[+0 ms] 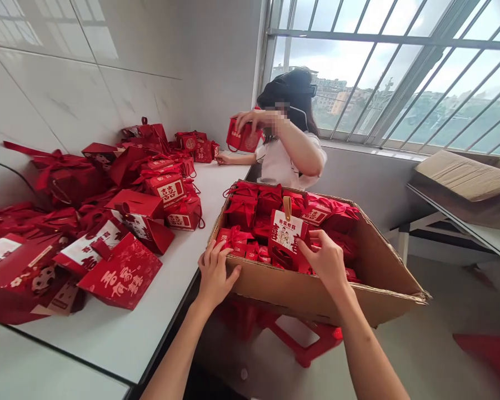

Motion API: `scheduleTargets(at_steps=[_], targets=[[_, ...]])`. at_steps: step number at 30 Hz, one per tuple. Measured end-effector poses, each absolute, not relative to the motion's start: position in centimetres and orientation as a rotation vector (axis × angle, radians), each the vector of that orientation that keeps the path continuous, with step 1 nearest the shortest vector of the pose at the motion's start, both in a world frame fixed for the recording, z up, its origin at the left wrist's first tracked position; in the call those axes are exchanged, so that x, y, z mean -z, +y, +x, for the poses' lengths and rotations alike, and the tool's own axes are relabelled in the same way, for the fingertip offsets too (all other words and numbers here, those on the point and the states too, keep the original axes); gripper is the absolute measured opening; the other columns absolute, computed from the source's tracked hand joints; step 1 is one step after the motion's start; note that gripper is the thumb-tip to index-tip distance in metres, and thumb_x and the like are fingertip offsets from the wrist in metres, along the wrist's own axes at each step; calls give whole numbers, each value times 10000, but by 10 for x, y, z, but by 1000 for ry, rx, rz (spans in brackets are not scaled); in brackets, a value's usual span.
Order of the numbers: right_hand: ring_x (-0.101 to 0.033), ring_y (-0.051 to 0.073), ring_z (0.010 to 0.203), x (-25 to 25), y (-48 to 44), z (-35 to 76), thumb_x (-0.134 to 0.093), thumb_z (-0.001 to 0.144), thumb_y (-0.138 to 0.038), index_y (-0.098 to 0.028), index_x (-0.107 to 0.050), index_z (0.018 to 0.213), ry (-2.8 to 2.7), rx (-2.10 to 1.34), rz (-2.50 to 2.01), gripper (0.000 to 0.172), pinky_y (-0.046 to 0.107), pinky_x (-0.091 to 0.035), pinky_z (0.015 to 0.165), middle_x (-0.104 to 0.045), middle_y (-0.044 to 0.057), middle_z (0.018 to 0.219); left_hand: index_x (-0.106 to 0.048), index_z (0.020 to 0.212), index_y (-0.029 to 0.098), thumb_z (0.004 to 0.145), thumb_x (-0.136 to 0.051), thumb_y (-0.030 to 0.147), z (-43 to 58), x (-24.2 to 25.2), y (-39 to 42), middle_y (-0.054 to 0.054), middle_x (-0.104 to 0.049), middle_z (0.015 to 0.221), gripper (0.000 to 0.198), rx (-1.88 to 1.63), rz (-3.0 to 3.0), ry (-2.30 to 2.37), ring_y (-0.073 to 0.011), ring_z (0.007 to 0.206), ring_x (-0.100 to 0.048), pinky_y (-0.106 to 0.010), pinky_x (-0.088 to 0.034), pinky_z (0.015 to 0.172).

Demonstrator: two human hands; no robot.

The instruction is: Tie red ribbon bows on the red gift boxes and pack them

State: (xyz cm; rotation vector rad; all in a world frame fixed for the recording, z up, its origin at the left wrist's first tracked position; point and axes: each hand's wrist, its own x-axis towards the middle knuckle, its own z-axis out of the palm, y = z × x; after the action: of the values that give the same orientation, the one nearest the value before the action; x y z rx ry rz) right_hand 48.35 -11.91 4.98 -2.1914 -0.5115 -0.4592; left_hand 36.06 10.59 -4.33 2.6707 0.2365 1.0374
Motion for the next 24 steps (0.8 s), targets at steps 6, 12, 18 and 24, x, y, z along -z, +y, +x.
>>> scheduleTargets(at_steps=[6, 12, 18, 24], targets=[[-691, 218, 727, -36, -133, 460, -617, 751, -449, -201, -589, 869, -412, 633, -2027, 276, 374, -595, 683, -700, 59, 840, -484, 1141, 181, 867, -497, 333, 359, 42, 107, -158, -507, 1290, 314, -1042, 2674, 202, -314, 1315, -327, -486, -304, 987], [-675, 215, 737, -47, -165, 465, -648, 722, -471, -192, -560, 887, -246, 856, -1805, 336, 379, -587, 676, -677, 61, 847, -496, 1139, 184, 861, -502, 330, 360, 43, 106, -154, -512, 1291, 314, -1025, 2657, 219, -303, 1308, -344, -483, -299, 997], [-672, 217, 742, -57, -149, 473, -606, 748, -481, -199, -548, 890, -366, 818, -1844, 321, 375, -578, 668, -686, 65, 851, -510, 1140, 188, 855, -507, 331, 358, 41, 106, -153, -512, 1295, 319, -999, 2643, 231, -306, 1318, -339, -491, -298, 1006], [-678, 247, 803, -58, -156, 499, -558, 771, -467, -201, -590, 950, -485, 668, -2007, 322, 421, -551, 764, -707, 86, 895, -519, 1132, 194, 853, -508, 312, 357, 40, 109, -141, -539, 1273, 303, -1033, 2649, 194, -300, 1298, -375, -468, -323, 990]])
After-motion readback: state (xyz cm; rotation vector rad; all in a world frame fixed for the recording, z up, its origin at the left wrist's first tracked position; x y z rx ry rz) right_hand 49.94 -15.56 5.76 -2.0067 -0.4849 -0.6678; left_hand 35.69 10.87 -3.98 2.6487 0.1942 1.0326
